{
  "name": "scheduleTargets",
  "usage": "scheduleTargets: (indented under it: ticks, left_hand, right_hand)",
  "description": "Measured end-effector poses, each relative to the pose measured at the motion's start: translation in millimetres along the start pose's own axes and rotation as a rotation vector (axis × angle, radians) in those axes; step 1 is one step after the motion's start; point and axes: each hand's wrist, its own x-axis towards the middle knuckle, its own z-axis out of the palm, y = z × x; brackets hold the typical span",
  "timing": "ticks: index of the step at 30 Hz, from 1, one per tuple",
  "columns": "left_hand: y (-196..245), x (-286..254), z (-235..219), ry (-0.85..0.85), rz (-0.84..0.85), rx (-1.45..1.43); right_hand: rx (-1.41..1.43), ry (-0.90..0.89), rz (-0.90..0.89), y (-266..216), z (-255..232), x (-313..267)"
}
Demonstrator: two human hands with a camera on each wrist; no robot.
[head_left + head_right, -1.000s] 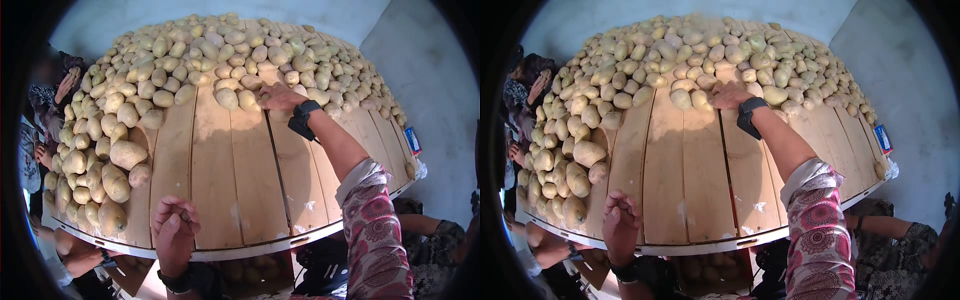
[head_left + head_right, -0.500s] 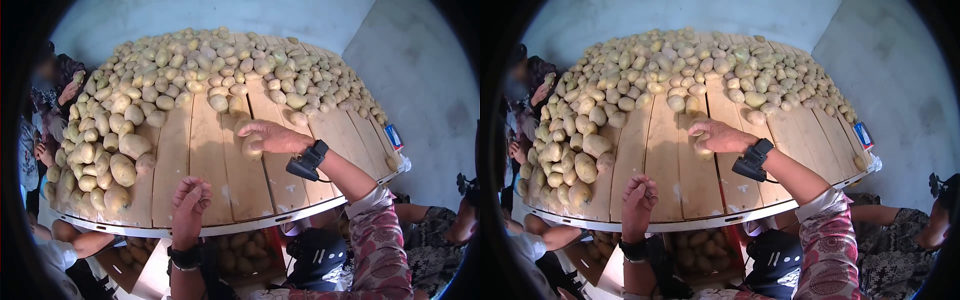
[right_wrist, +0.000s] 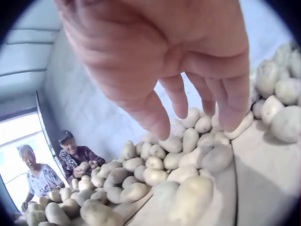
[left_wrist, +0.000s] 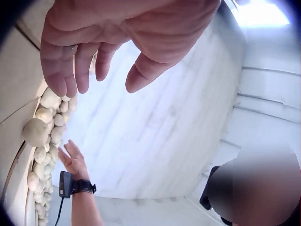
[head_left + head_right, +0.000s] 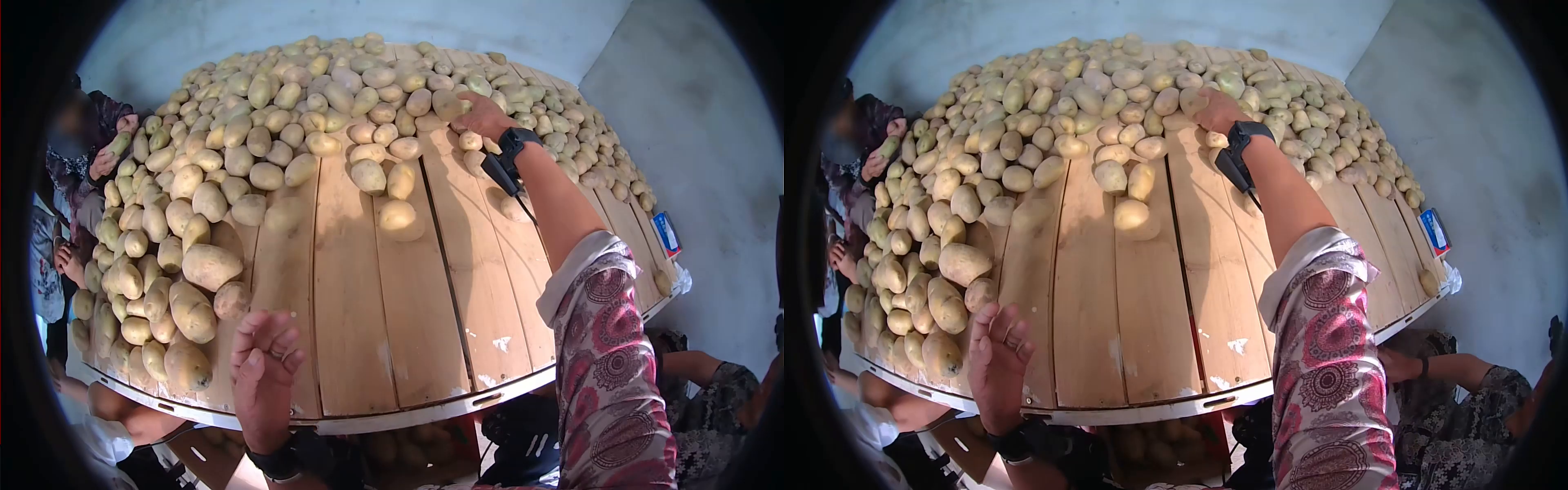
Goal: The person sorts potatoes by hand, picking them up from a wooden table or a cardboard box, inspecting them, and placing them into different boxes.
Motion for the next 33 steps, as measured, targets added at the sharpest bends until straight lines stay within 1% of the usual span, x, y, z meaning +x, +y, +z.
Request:
scheduleTargets:
  ticks: [1, 2, 3, 5, 6, 7, 9, 11, 13, 14, 15, 17, 18, 19, 20, 21, 22, 23, 24, 25, 26, 27, 29, 31, 32, 33]
  left_hand:
    - [1.6, 3.6, -2.1, 0.004, 0.005, 0.009]
    - [1.8, 7.2, -4.2, -0.002, 0.014, 0.019]
    - [0.4, 10.6, -5.0, -0.009, 0.019, 0.025]
    - [-1.6, 15.9, -5.2, 0.005, 0.015, 0.058]
    - [-1.1, 17.8, -6.1, -0.007, -0.009, 0.087]
    - [-2.1, 19.8, -6.9, -0.021, -0.034, 0.112]
    - [-3.6, 20.4, -11.8, -0.007, -0.04, 0.127]
    - [0.1, 19.7, -16.4, -0.01, -0.124, 0.191]
    - [0.6, 18.4, -13.9, 0.005, -0.096, 0.194]
    - [0.7, 18.3, -12.9, 0.009, -0.078, 0.198]
    - [1.3, 18.6, -13.4, 0.013, -0.082, 0.199]
    - [0.9, 15.9, -13.5, 0.037, -0.049, 0.23]
    - [-1.5, 15.6, -13.5, 0.034, -0.051, 0.215]
    - [-3.3, 17.4, -14.1, 0.045, -0.043, 0.195]
    - [-2.8, 17.1, -13.2, 0.058, -0.036, 0.181]
    - [-2.4, 15.9, -10.1, 0.049, -0.035, 0.175]
    - [-3.3, 16.3, -7.8, 0.046, -0.035, 0.189]
    - [-4.0, 16.0, -6.8, 0.053, -0.031, 0.205]
    - [-3.8, 13.9, -8.3, 0.058, -0.033, 0.203]
    - [-3.9, 13.3, -11.0, 0.056, -0.035, 0.189]
    - [-5.3, 13.4, -11.7, 0.051, -0.035, 0.173]
    - [-7.7, 13.7, -9.4, 0.053, -0.031, 0.167]
    - [-7.2, 13.8, -5.7, 0.029, -0.049, 0.171]
    - [-5.8, 15.0, -7.5, 0.026, -0.041, 0.182]
    - [-5.8, 14.0, -8.4, 0.034, -0.04, 0.193]
    - [-3.9, 13.0, -9.5, 0.038, -0.041, 0.198]
  right_hand:
    - [-0.216, 0.075, -0.089, 7.1, 5.2, 16.3]
    - [-0.065, 0.162, 0.093, 14.6, 17.6, 36.3]
    - [-0.059, 0.166, 0.095, 26.6, 23.0, 52.4]
    - [-0.135, 0.181, 0.176, 30.7, 36.1, 72.6]
    - [-0.147, 0.146, 0.169, 33.9, 41.0, 80.5]
    - [-0.136, 0.141, 0.172, 32.7, 46.7, 84.2]
    - [-0.262, 0.153, 0.253, 26.5, 55.4, 93.4]
    - [-0.275, 0.133, 0.254, 28.4, 60.9, 99.9]
    - [-0.58, 0.23, 0.304, 23.7, 73.1, 107.3]
    - [-0.634, 0.371, 0.295, 25.2, 80.6, 108.6]
    - [-0.632, 0.365, 0.293, 32.9, 76.4, 108.6]
    - [-0.338, 0.199, 0.082, 41.1, 58.3, 101.1]
    - [-0.363, 0.209, 0.022, 40.8, 58.9, 93.7]
    - [-0.261, 0.014, 0.026, 7.7, 41.1, 66.4]
    - [-0.142, -0.11, -0.161, 19.7, 56.0, 64.9]
    - [-0.117, -0.025, -0.182, 6.0, 62.3, 41.6]
    - [-0.008, -0.046, -0.223, 3.0, 56.4, 26.9]
    - [-0.008, -0.12, -0.163, -11.2, 46.8, 10.6]
    - [0.191, -0.296, -0.132, -17.6, 37.5, -4.2]
    - [0.355, -0.443, -0.158, -24.3, 36.4, -19.5]
    - [0.521, -0.521, -0.143, -32.8, 34.1, -36.5]
    - [0.515, -0.576, -0.163, -45.2, 30.7, -50.6]
    - [0.611, -0.704, -0.241, -63.3, 34.8, -63.4]
    - [0.704, -0.785, -0.308, -68.6, 45.7, -59.6]
    - [0.613, -0.661, -0.213, -78.9, 33.3, -53.2]
    - [0.645, -0.475, -0.317, -64.7, 43.9, -25.7]
